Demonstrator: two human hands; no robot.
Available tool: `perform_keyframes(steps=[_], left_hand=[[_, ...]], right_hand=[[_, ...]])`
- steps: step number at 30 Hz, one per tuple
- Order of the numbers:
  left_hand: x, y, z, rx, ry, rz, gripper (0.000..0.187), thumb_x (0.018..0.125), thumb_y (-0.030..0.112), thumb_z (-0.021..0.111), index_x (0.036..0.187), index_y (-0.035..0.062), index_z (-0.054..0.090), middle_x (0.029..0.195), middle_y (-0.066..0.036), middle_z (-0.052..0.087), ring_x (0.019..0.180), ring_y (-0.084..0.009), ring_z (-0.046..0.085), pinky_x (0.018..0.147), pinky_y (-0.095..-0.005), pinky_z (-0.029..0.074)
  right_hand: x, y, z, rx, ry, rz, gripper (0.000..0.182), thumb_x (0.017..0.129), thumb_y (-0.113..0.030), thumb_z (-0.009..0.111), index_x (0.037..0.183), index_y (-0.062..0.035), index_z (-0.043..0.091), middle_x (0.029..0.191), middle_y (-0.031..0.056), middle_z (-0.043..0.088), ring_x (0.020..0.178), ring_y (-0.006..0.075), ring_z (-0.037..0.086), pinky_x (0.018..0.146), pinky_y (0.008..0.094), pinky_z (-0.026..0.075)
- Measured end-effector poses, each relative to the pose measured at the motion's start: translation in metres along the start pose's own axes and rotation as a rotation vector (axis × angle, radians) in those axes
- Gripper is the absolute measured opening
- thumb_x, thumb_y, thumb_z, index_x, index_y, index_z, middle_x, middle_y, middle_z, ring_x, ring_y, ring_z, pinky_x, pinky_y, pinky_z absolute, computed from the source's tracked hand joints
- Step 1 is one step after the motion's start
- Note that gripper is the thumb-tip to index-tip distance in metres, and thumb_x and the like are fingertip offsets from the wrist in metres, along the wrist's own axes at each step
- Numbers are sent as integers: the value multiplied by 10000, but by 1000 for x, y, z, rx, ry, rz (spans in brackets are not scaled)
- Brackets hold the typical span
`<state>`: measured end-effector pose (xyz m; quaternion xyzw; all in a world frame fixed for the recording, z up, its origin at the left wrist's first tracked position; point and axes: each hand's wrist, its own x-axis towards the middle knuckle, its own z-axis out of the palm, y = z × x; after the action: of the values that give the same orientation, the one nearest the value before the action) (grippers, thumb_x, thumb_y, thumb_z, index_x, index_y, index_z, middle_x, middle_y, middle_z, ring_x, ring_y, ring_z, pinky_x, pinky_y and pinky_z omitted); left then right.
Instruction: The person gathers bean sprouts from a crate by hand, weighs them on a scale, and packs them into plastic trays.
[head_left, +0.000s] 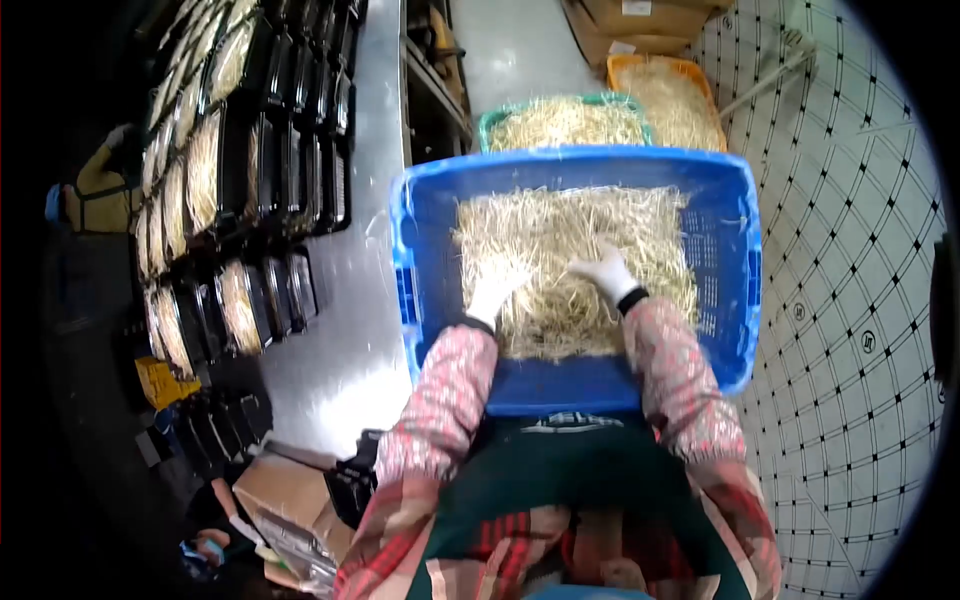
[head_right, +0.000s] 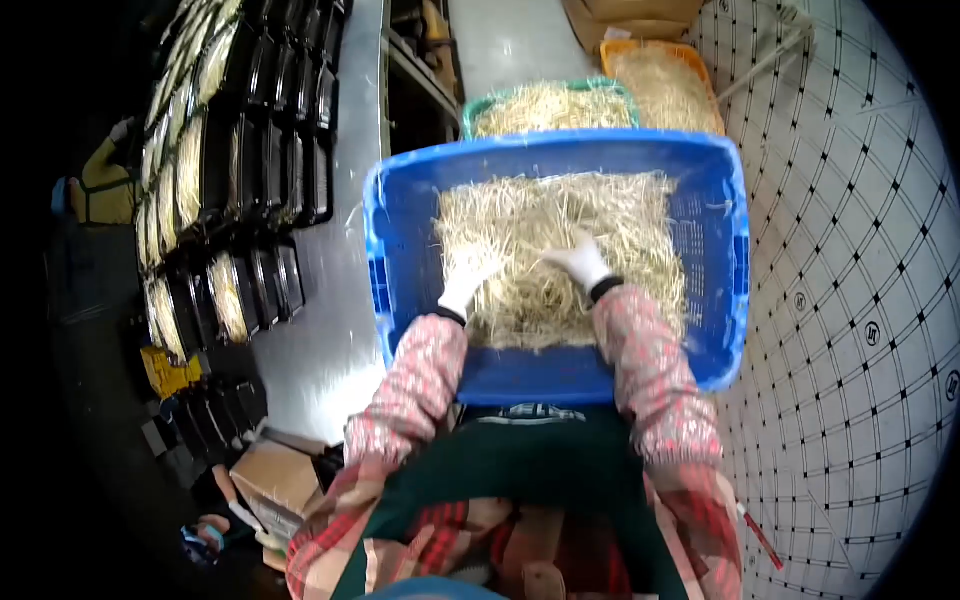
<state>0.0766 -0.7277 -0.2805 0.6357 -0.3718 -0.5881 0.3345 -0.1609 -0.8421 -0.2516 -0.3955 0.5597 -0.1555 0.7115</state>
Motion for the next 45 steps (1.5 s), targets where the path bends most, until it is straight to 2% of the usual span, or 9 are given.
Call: perform_keyframes(steps=[1,3,12,21,24,30,35,40,45], left_hand=[[7,-20,-13,428,-94,75,423,901,120,655,1308,27,585,1408,-150,499,1317,-268,453,1103,-377,377],[23,-64,-20,-198,92,52,506,919,167,648,1373,-11,513,1467,-122,450,1312,-225,463,1084,-358,395],[30,-71,7,-593,309,-383,572,969,194,550,1476,0,370,1474,-105,457,1344,-214,419,1120,-347,321],[-31,-15,101,-1261,461,-2,507,1017,406,507,1388,64,466,1363,-78,551,1198,-238,554,1017,-370,454],[-56,24,81,-687,167,-751,794,919,470,658,1503,41,334,1461,-172,460,1273,-296,515,1062,-358,416],[-78,28,19,791,66,63,1228,642,378,871,1544,-4,130,1581,-269,174,1467,-401,205,1179,-404,259],[-27,20,36,1257,-92,203,1222,574,257,891,1562,134,183,1605,-196,169,1471,-430,171,1121,-634,242],[44,49,22,1173,-85,97,1259,586,216,887,1570,139,105,1613,-198,114,1425,-425,273,1022,-613,395],[55,47,22,1010,-52,-125,778,815,223,697,1485,119,316,1340,-252,504,1063,-398,610,886,-449,521]], right_hand=[[8,26,-8,-151,78,-102,857,739,-160,854,1429,65,398,1311,216,576,1182,258,588,995,343,489],[14,26,-21,-275,74,-264,831,771,-182,829,1437,63,395,1298,215,595,1193,269,578,1019,344,466],[18,56,21,-433,336,-110,599,935,-348,628,1431,-60,455,1296,211,612,1217,320,576,1046,364,427],[21,-50,53,-895,-328,-617,646,941,-470,559,1451,-97,425,1356,203,560,1208,365,560,1014,388,450],[45,-50,36,-1373,-282,-463,821,877,-573,603,1522,-156,315,1470,203,453,1339,373,446,1104,522,324],[-1,-18,-6,-1126,123,-609,1141,709,-496,812,1549,-47,184,1583,236,210,1486,389,152,1197,529,123],[-26,30,24,-1490,-257,-594,1232,616,-486,868,1568,-161,159,1614,224,105,1491,451,40,1176,622,76],[34,-38,18,-1563,-250,-341,1436,495,-367,953,1575,-141,35,1424,186,476,1289,363,480,1033,567,390],[57,-27,17,-1506,-252,-368,894,768,-189,742,1517,-75,269,1074,178,639,999,329,640,826,428,528]])
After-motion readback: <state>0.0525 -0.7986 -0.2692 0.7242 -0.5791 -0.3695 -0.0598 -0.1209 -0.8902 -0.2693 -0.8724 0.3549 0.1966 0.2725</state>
